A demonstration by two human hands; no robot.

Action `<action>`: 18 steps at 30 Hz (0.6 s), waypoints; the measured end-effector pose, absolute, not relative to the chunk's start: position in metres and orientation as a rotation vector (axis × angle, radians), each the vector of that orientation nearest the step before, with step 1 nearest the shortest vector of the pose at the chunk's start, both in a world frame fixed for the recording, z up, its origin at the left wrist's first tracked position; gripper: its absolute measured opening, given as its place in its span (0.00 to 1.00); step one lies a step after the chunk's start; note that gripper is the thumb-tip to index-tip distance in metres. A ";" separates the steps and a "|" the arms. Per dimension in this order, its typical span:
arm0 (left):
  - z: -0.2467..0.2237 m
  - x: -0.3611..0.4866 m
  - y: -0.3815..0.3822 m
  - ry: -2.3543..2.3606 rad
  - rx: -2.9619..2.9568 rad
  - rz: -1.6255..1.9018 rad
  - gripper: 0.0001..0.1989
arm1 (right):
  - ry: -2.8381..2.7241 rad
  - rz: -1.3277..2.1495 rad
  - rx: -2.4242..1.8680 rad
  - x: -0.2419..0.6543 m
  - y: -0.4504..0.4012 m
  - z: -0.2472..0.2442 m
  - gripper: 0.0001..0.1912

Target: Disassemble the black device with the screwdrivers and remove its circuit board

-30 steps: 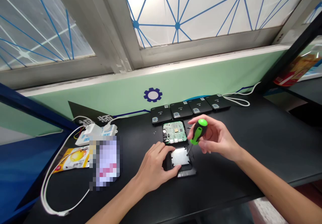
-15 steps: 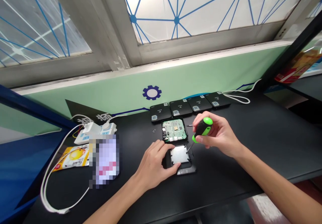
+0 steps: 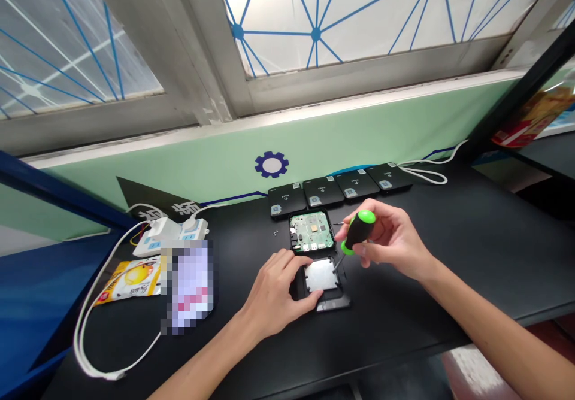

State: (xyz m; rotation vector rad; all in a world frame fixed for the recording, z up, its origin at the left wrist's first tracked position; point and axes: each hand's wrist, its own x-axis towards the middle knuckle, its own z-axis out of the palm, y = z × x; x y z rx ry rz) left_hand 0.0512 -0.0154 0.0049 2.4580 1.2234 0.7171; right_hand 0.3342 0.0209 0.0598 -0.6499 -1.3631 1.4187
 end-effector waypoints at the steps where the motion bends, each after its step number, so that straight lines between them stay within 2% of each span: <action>1: 0.005 0.051 -0.015 1.222 2.457 0.715 0.19 | -1.382 1.426 -0.632 0.335 0.021 0.058 0.16; 6: 0.004 0.051 -0.015 1.215 2.454 0.721 0.19 | -1.417 1.536 -0.568 0.339 0.023 0.048 0.23; 18: 0.003 0.051 -0.015 1.213 2.458 0.718 0.20 | -1.272 1.538 -0.668 0.330 0.020 0.061 0.25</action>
